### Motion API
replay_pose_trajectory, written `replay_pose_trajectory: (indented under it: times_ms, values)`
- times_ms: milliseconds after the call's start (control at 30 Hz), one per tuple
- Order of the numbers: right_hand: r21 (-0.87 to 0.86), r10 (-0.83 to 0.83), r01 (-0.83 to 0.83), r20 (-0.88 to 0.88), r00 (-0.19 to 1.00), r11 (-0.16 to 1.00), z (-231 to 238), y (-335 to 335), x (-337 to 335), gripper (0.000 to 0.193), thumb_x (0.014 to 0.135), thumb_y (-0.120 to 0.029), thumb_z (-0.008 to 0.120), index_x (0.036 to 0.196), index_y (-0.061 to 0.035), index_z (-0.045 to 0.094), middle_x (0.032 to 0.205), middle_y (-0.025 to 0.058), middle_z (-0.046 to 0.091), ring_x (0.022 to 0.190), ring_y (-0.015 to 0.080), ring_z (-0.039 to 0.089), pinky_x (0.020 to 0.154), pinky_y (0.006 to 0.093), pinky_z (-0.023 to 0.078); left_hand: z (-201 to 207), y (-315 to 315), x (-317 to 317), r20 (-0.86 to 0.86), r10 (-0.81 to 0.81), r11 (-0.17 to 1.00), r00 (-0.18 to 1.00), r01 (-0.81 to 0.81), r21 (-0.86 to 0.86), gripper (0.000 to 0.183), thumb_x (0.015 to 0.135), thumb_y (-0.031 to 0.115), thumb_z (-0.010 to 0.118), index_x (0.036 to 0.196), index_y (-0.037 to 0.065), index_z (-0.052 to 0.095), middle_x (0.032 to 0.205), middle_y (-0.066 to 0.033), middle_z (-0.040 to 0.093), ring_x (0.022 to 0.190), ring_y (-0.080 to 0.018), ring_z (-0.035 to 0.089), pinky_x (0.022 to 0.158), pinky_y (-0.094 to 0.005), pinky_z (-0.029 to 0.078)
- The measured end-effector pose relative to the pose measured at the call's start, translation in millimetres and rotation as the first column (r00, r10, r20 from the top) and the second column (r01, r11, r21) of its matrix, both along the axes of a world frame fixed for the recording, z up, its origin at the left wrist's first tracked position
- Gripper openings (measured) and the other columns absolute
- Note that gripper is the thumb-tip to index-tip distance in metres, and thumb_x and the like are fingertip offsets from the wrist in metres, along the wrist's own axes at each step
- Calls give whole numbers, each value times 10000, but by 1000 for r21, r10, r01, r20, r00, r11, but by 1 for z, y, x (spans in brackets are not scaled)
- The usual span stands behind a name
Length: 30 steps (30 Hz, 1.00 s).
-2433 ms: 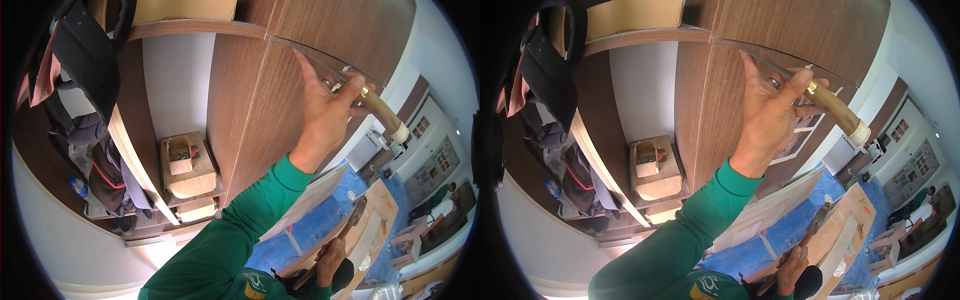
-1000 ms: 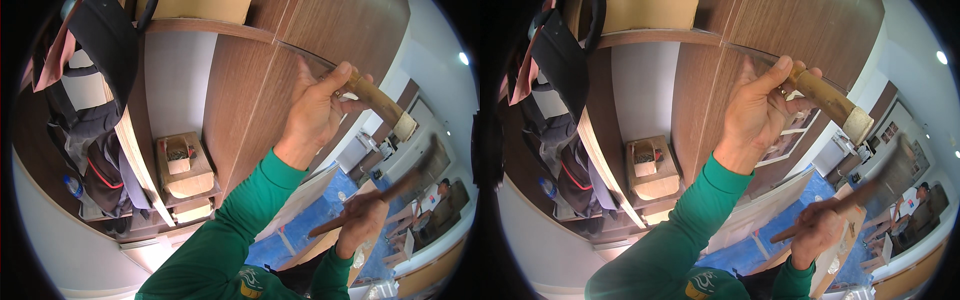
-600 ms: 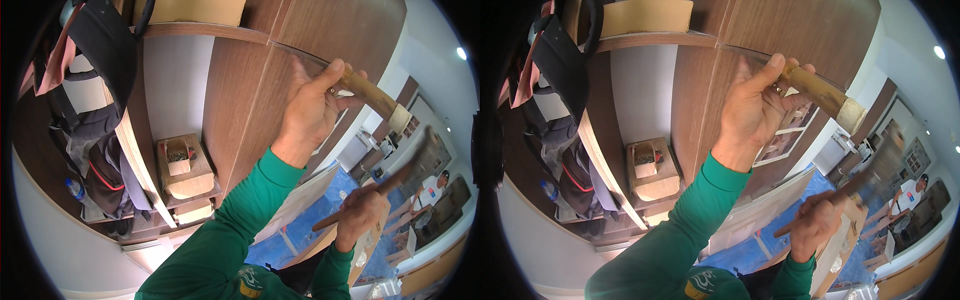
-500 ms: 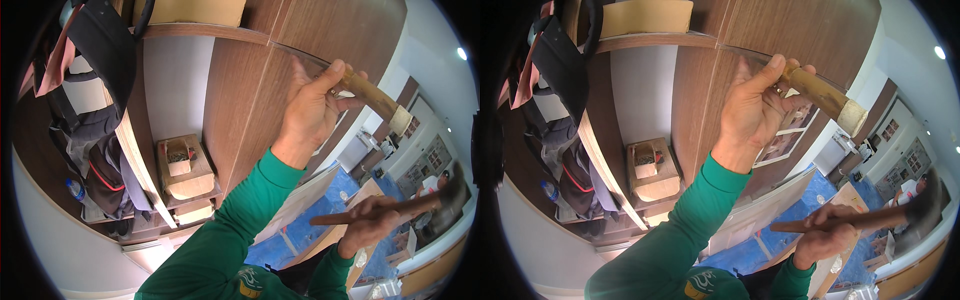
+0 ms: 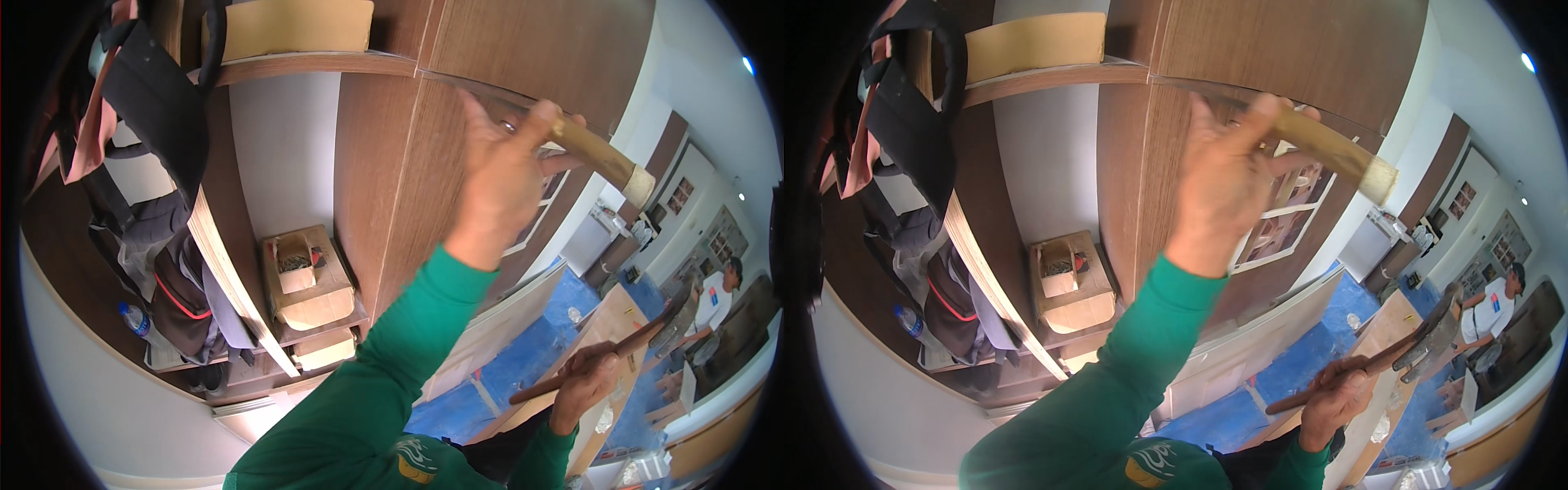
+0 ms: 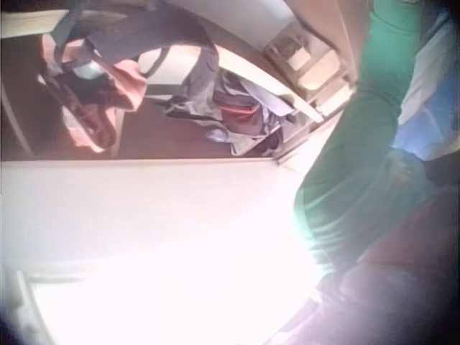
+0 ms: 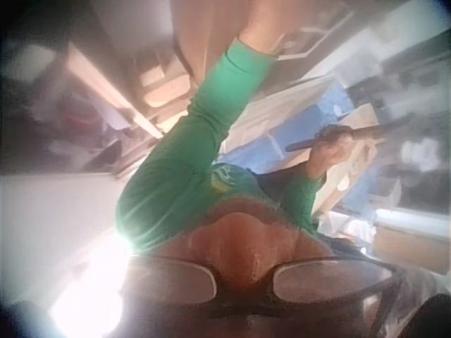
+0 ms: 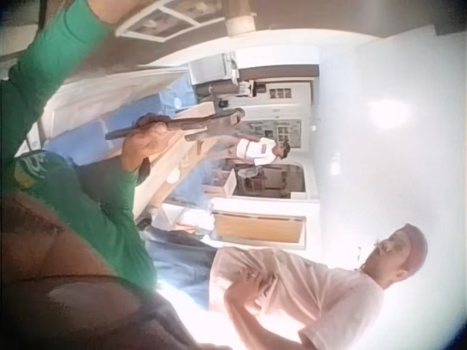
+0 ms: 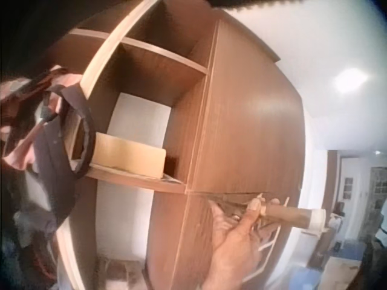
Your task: The person uses a hammer and a wooden block to tap a wooden cabinet door into place, ensuring the edges align with the frame. The person repeatedly strikes the block along the door's edge to secure it within the cabinet structure.
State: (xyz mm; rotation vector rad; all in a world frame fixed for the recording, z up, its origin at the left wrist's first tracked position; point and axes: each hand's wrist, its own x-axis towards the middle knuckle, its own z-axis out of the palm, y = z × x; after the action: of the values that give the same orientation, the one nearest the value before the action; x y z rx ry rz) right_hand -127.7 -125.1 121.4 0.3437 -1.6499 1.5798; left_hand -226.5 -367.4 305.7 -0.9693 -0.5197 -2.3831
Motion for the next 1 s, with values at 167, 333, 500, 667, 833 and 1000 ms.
replay_pose_trajectory:
  times_ms: [167, 333, 500, 667, 833, 1000]
  values:
    - [-118, -92, 108, 133, 987, 987, -41, 19, 8, 467, 1179, -470, 481, 927, -78, 503, 646, 12, 454, 481, 123, 504, 438, 262, 429, -32, 51, -20, 122, 285, 941, 951, -254, -223, 1222, 1050, 5, 682, 1697, 241, -328, 1191, -158, 650, 1103, -294, 741, 812, -457, 697]
    - [-114, -11, 40, 245, 969, 993, -62, 22, 12, 584, 1074, -381, 732, 1417, 50, 537, 729, 54, 608, 483, 83, 517, 430, 240, 408, -128, 80, 38, 368, -1, 928, 930, 137, -346, 1081, 1074, 6, 659, 1740, 268, -151, 1274, -153, 632, 1195, -306, 732, 920, -493, 673]
    - [-244, 270, -202, 291, 918, 949, -89, 15, 0, 579, 1044, -213, 736, 1511, 35, 500, 901, 130, 716, 516, 93, 550, 463, 232, 441, -212, 87, 47, 600, -275, 911, 752, 404, -89, 644, 1133, 90, 610, 1640, 219, 235, 1308, -135, 665, 1349, -376, 670, 1102, -570, 593]
    - [-298, 397, -294, 392, 830, 908, -110, 12, -16, 697, 862, 75, 788, 1501, 34, 513, 1022, 145, 706, 638, 117, 628, 524, 251, 498, -251, 69, 56, 713, -311, 883, 628, 468, -27, 475, 1146, 154, 607, 1556, 144, 369, 1324, -143, 670, 1387, -370, 646, 1225, -501, 503]
    - [-395, 562, -408, 459, 688, 823, -83, -3, -8, 625, 800, 93, 863, 1369, 28, 614, 1134, 124, 700, 886, 179, 735, 729, 306, 619, -314, 58, 60, 830, -391, 817, 398, 566, 113, 329, 1145, 252, 627, 1402, 60, 555, 1310, -126, 678, 1368, -287, 652, 1194, -455, 509]
    - [-306, 554, -467, 347, 757, 830, -122, -9, -16, 427, 862, -51, 874, 1247, 29, 710, 950, 47, 743, 737, 95, 664, 618, 237, 517, -329, 59, 88, 914, -361, 752, 184, 638, 168, 379, 1146, 378, 621, 1313, 41, 670, 1167, -127, 748, 1168, -230, 722, 1117, -417, 538]
